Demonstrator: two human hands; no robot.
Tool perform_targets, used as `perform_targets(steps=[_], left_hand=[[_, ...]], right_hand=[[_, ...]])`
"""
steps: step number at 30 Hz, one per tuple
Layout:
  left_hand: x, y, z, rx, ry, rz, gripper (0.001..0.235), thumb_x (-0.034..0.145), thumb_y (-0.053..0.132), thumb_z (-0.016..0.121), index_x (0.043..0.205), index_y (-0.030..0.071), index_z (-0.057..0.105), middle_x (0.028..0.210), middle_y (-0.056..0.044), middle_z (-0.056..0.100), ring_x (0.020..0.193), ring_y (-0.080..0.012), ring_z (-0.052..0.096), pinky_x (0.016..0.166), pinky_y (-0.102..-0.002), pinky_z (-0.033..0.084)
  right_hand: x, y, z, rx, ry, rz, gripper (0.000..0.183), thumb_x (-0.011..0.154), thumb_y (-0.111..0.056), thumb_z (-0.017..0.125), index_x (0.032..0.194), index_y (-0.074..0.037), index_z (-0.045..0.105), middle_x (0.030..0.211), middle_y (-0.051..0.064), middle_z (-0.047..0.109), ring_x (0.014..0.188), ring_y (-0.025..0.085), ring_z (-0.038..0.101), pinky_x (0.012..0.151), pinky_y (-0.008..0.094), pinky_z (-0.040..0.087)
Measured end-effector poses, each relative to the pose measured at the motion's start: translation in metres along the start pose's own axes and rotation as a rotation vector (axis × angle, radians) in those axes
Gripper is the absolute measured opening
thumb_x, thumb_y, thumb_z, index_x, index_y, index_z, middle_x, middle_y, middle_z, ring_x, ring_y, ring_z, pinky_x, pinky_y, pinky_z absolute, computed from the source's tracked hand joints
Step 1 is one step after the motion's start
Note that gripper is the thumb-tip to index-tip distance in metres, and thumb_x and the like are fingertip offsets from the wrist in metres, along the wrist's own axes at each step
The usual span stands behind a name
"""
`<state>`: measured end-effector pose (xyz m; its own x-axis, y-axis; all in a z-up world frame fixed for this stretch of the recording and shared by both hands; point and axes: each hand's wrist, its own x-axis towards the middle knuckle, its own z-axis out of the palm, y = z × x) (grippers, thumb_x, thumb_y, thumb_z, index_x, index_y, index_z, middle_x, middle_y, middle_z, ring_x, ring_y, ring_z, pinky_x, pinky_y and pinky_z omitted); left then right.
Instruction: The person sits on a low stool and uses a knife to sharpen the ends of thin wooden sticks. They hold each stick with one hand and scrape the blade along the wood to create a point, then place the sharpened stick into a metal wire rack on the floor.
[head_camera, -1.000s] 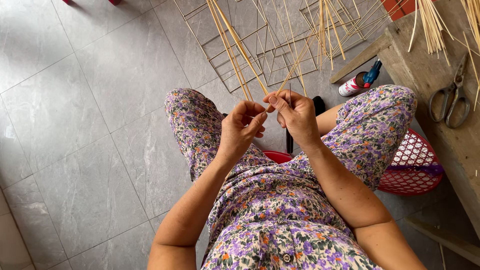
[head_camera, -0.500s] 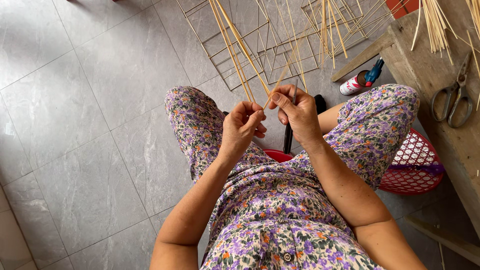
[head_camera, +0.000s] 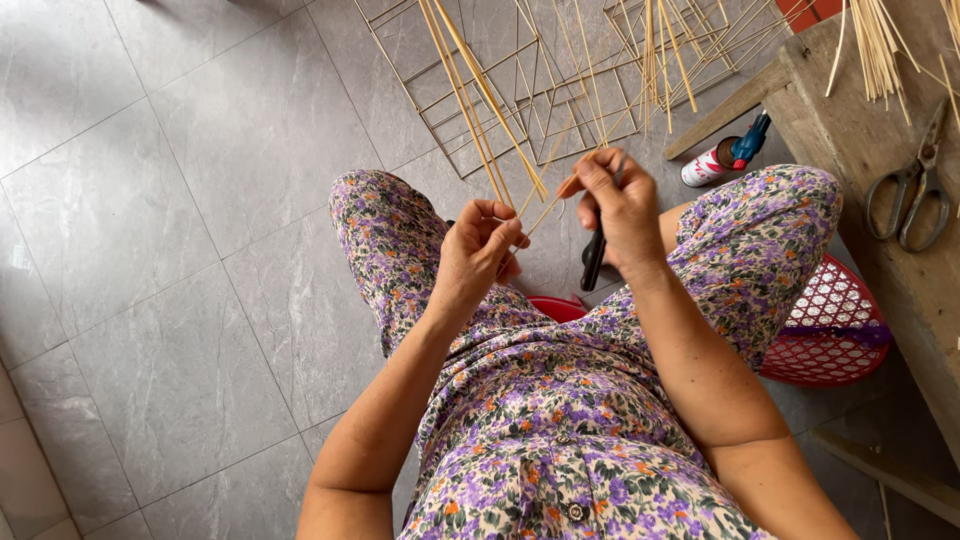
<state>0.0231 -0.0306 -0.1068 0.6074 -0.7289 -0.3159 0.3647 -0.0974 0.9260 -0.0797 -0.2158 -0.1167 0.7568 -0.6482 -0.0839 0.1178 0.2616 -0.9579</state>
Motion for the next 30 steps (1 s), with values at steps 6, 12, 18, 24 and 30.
perform_targets(steps=[6, 12, 18, 24, 30], left_hand=[[-0.004, -0.001, -0.006, -0.001, -0.086, -0.019, 0.027, 0.099, 0.029, 0.069, 0.108, 0.003, 0.069, 0.079, -0.003, 0.068, 0.051, -0.0043, 0.051, 0.043, -0.021, 0.04], [0.021, -0.001, 0.003, -0.072, 0.001, 0.078, 0.024, 0.099, 0.027, 0.069, 0.104, 0.004, 0.068, 0.083, -0.002, 0.069, 0.063, -0.0068, 0.063, 0.055, -0.023, 0.051], [0.05, 0.006, 0.003, -0.077, 0.158, 0.282, 0.02, 0.1, 0.022, 0.072, 0.104, 0.002, 0.071, 0.094, -0.003, 0.072, 0.09, -0.0087, 0.066, 0.077, -0.025, 0.055], [0.067, 0.007, 0.023, -0.248, 0.052, 0.25, 0.015, 0.098, 0.017, 0.073, 0.105, 0.004, 0.071, 0.097, -0.003, 0.074, 0.095, -0.0104, 0.068, 0.082, -0.024, 0.054], [0.069, 0.032, -0.001, -0.251, 0.136, 0.266, 0.02, 0.101, 0.022, 0.065, 0.112, 0.006, 0.07, 0.095, -0.001, 0.075, 0.076, -0.0061, 0.061, 0.064, -0.02, 0.048]], right_hand=[[0.014, -0.016, -0.019, 0.057, 0.075, -0.103, 0.014, 0.109, -0.02, 0.063, 0.102, -0.007, 0.064, 0.086, 0.01, 0.07, 0.055, 0.004, 0.049, 0.049, 0.019, 0.038], [-0.009, 0.0, 0.02, -0.062, -0.18, -0.005, 0.017, 0.106, -0.023, 0.06, 0.109, -0.008, 0.069, 0.093, 0.001, 0.071, 0.053, 0.001, 0.048, 0.044, 0.019, 0.037], [-0.033, 0.02, 0.042, -0.114, -0.318, 0.247, 0.025, 0.101, -0.021, 0.062, 0.122, -0.01, 0.07, 0.08, -0.003, 0.069, 0.048, -0.001, 0.046, 0.041, 0.018, 0.034], [-0.025, 0.035, 0.04, -0.092, -0.228, 0.233, 0.013, 0.102, -0.017, 0.066, 0.104, -0.004, 0.07, 0.083, -0.001, 0.069, 0.052, 0.001, 0.047, 0.045, 0.019, 0.035], [0.027, -0.02, -0.002, -0.14, -0.053, 0.085, 0.007, 0.101, -0.016, 0.063, 0.099, -0.01, 0.063, 0.083, 0.009, 0.075, 0.05, 0.002, 0.051, 0.044, 0.019, 0.04]])
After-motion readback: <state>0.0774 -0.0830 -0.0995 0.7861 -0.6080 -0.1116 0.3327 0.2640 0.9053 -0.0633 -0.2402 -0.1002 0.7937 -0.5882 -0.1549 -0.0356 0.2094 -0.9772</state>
